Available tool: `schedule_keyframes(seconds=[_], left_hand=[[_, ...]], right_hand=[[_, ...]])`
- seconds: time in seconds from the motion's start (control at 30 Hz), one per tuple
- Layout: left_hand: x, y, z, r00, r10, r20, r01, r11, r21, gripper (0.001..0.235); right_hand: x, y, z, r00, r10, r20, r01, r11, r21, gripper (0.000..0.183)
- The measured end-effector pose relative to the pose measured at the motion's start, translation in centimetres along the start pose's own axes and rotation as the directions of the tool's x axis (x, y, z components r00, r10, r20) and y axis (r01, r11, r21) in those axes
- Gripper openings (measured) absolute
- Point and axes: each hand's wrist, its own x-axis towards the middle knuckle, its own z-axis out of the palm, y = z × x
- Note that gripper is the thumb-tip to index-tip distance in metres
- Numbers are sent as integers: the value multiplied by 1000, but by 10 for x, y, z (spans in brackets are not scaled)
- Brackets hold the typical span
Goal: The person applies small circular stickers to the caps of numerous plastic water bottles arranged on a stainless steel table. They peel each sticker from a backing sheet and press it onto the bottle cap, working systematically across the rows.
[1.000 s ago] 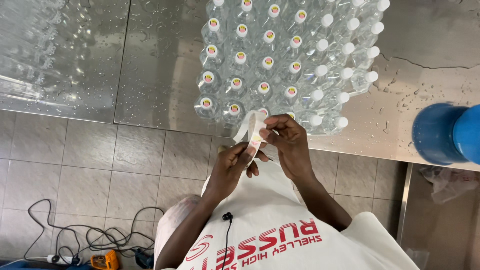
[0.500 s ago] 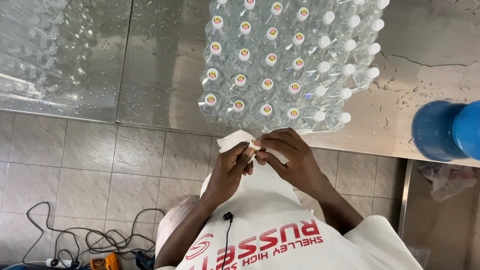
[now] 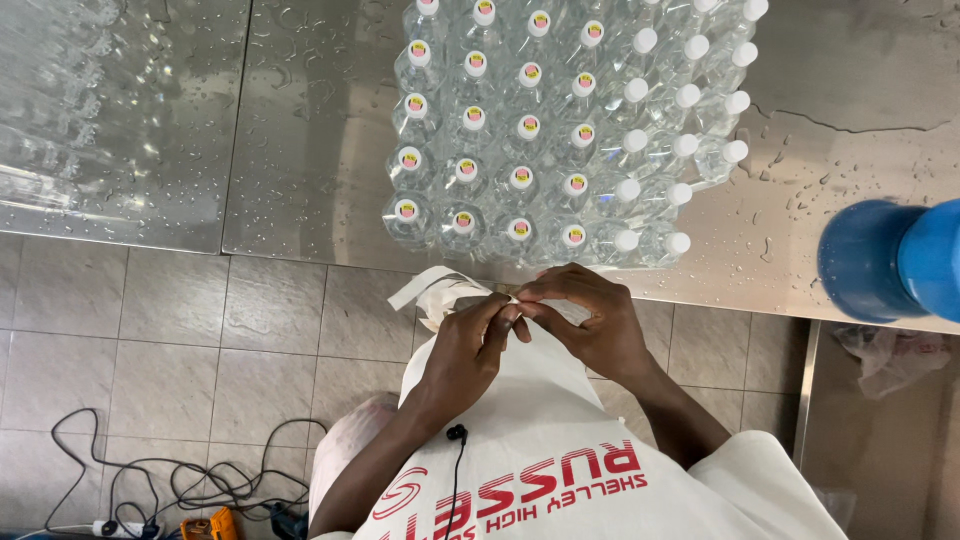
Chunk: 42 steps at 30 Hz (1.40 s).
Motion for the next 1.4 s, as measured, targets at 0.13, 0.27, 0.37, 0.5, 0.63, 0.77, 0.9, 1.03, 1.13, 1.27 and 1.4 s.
schedule_keyframes(seconds=[0.13, 0.27, 0.37, 0.5, 0.63, 0.77, 0.9, 1.03, 1.13, 1.27, 1.4], left_hand=[[4, 0, 6, 997, -66, 42, 66, 998, -20, 23], [15, -6, 12, 994, -68, 91, 73, 996, -57, 24], [22, -2, 13, 990, -80, 119, 93, 990, -110, 25], [26, -12, 19, 981, -142, 131, 167, 965, -201, 26], [26, -16, 20, 979, -166, 117, 190, 953, -237, 27], [28, -10, 25, 939, -325, 111, 341, 918, -201, 32], [33, -11, 32, 908, -410, 83, 418, 878, -235, 38], [39, -9, 38, 888, -458, 41, 453, 858, -243, 39], [43, -15, 43, 889, -458, 17, 444, 851, -281, 37], [47, -16, 46, 883, -469, -5, 446, 843, -300, 39], [51, -18, 49, 902, -432, -4, 412, 863, -294, 37]], right_hand=[[6, 4, -14, 995, 94, 32, -97, 991, 93, 19], [11, 28, -27, 949, 272, 157, -309, 897, 315, 14], [15, 48, -37, 918, 321, 232, -389, 843, 372, 12], [40, 58, -63, 929, 296, 220, -349, 899, 264, 16], [100, 88, -110, 954, 282, 98, -296, 939, 176, 18], [192, 143, -144, 990, 82, -112, -111, 952, -287, 30], [275, 228, -169, 974, -225, -38, 190, 892, -411, 11], [313, 269, -175, 950, -309, 50, 296, 837, -461, 12], [321, 281, -174, 961, -264, 77, 270, 851, -451, 11], [317, 279, -172, 955, -286, 80, 292, 848, -443, 12], [317, 277, -170, 950, -302, 75, 304, 851, -428, 5]])
